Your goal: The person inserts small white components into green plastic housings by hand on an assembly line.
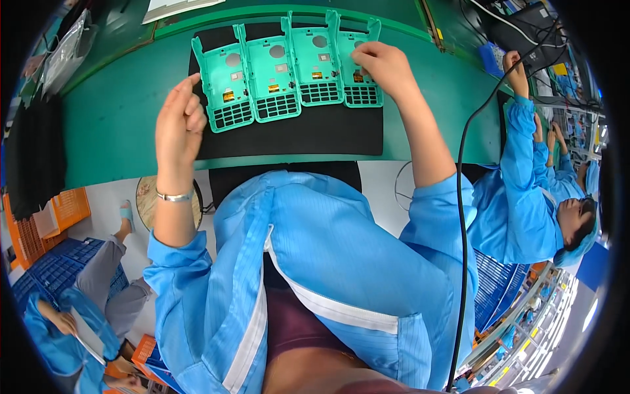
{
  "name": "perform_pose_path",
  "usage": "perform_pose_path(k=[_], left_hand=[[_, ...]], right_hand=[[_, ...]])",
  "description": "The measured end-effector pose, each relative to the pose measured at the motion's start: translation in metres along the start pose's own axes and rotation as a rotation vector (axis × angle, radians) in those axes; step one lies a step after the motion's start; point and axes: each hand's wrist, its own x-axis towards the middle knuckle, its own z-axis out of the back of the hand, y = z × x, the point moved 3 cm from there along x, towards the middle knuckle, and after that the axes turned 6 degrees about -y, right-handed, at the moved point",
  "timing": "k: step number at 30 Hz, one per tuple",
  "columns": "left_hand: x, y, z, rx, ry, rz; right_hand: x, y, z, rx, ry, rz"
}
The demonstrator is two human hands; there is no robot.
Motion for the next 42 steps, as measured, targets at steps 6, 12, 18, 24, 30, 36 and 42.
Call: perform_pose_path(k=[6, 12, 18, 24, 30, 36, 42], left_hand=[[-0.037, 0.032, -0.039, -0.315, 0.197, 0.158], [-0.05, 0.059, -0.048, -0.298, 0.211, 0.2], [-0.05, 0.069, -0.041, -0.189, 0.22, 0.258], [-0.054, 0.072, -0.054, -0.177, 0.25, 0.25], [-0.051, 0.07, -0.054, -0.222, 0.226, 0.234], [-0.04, 0.071, -0.044, -0.47, 0.222, 0.248], [-0.046, 0.066, -0.041, -0.513, 0.142, 0.261]], right_hand=[[0.018, -0.008, -0.019, -0.289, 0.127, 0.032], [0.029, -0.012, -0.023, -0.351, 0.147, 0.121], [0.038, -0.007, -0.025, -0.482, 0.214, 0.257], [0.019, -0.009, -0.026, -0.526, 0.235, 0.128], [-0.025, -0.021, -0.03, -0.316, -0.135, 0.561], [-0.036, -0.013, -0.034, -0.447, -0.186, 0.63], [-0.075, 0.038, -0.037, 0.167, 0.018, 0.285]])
